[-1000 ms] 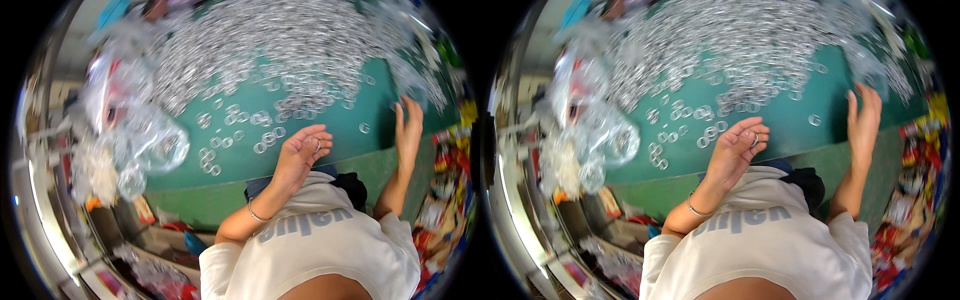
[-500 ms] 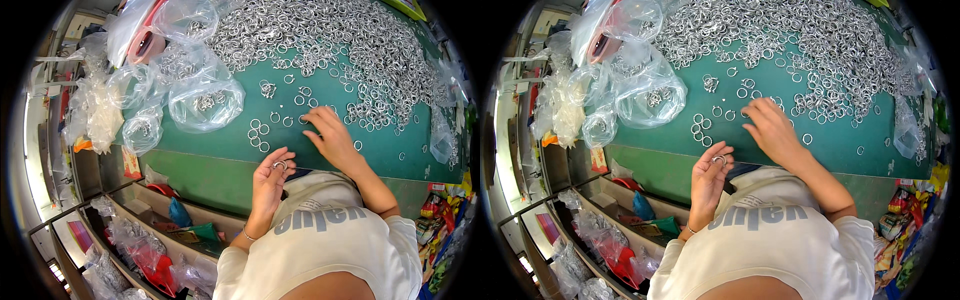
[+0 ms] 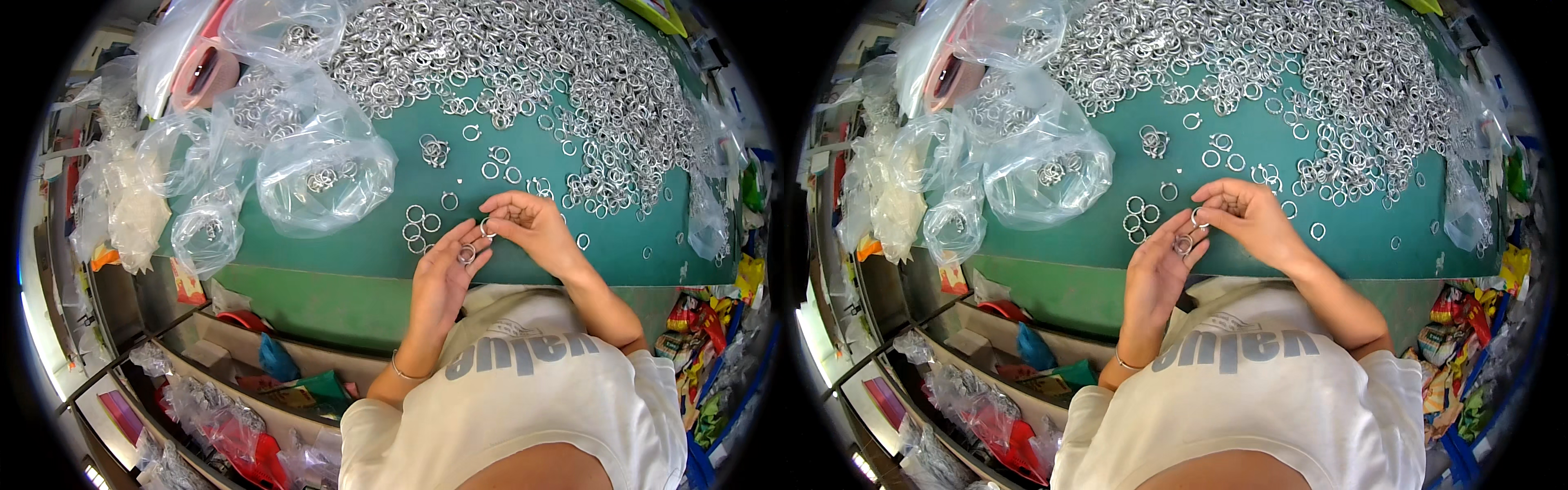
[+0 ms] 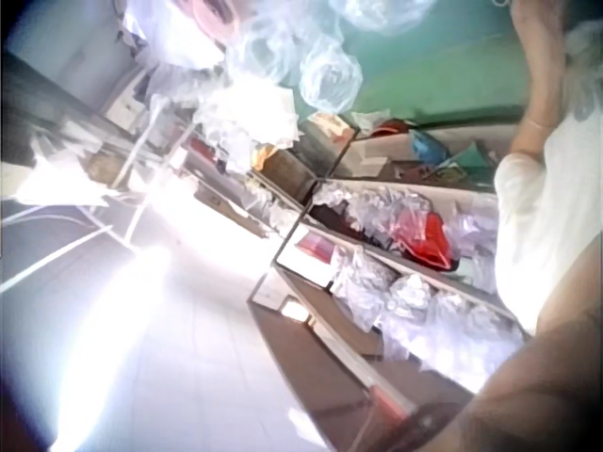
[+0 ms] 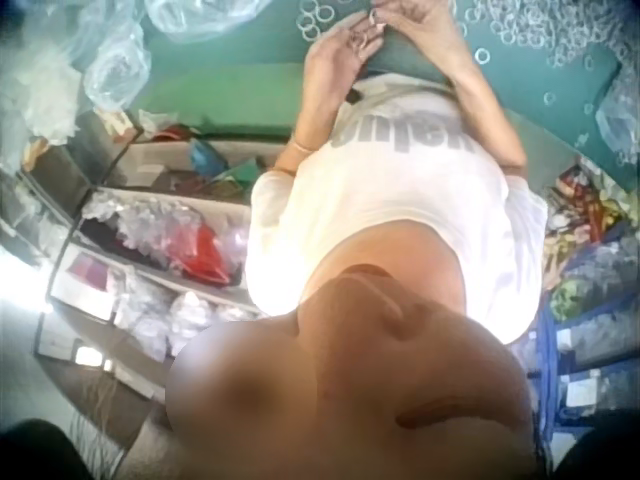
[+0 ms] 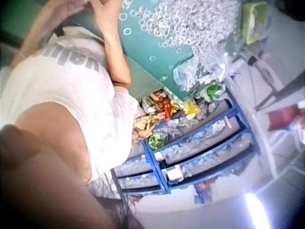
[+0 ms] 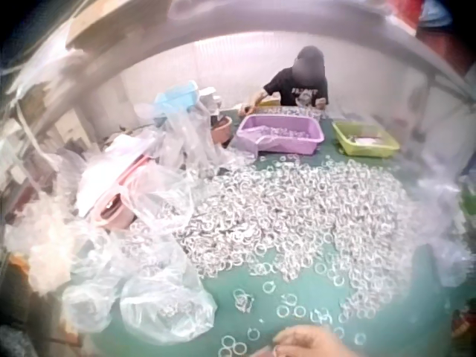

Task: The person picks up metal rings from a large pile on a table, groups them in their palm, and then places them into small plastic bags.

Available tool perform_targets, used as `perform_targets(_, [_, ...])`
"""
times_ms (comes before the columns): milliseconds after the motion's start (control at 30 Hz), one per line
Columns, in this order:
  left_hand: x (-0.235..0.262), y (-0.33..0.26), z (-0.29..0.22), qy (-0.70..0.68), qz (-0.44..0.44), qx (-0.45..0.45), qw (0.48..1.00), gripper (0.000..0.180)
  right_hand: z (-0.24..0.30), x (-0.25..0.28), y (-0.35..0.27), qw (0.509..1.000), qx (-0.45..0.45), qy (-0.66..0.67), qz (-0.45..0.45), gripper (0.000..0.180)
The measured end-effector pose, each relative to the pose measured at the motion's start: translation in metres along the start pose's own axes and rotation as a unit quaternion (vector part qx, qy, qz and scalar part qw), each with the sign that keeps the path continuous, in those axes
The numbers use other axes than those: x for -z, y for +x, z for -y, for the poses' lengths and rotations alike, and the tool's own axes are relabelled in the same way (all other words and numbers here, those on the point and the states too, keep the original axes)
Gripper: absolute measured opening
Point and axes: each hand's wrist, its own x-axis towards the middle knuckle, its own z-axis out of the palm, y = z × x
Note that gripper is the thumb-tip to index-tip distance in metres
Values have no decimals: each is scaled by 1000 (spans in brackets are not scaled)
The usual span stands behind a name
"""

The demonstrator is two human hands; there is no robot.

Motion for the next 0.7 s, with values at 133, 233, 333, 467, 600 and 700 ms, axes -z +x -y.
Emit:
perform_targets(133, [1, 6, 3, -76, 51, 26, 996, 42, 14, 7, -4, 998, -55, -19, 21, 13])
perform_targets(233, [-2, 7, 5, -97, 59, 41, 993, 44, -1, 9, -6, 1000, -6, -15, 2, 14])
perform_targets(333, [-1, 8, 7, -108, 65, 35, 991, 44, -1, 3, -10, 997, 19, -66, -21, 11])
perform_targets(467, [-2, 8, 9, -109, 62, 30, 992, 41, 6, 0, -12, 959, 87, -265, -45, 10])
perform_targets(600, [11, 4, 15, -76, 56, 40, 995, 31, 10, -1, -3, 924, 192, -315, -97, 14])
perform_targets(700, [15, -5, 15, -48, 55, 97, 993, 23, 7, -2, 18, 882, 255, -388, -84, 22])
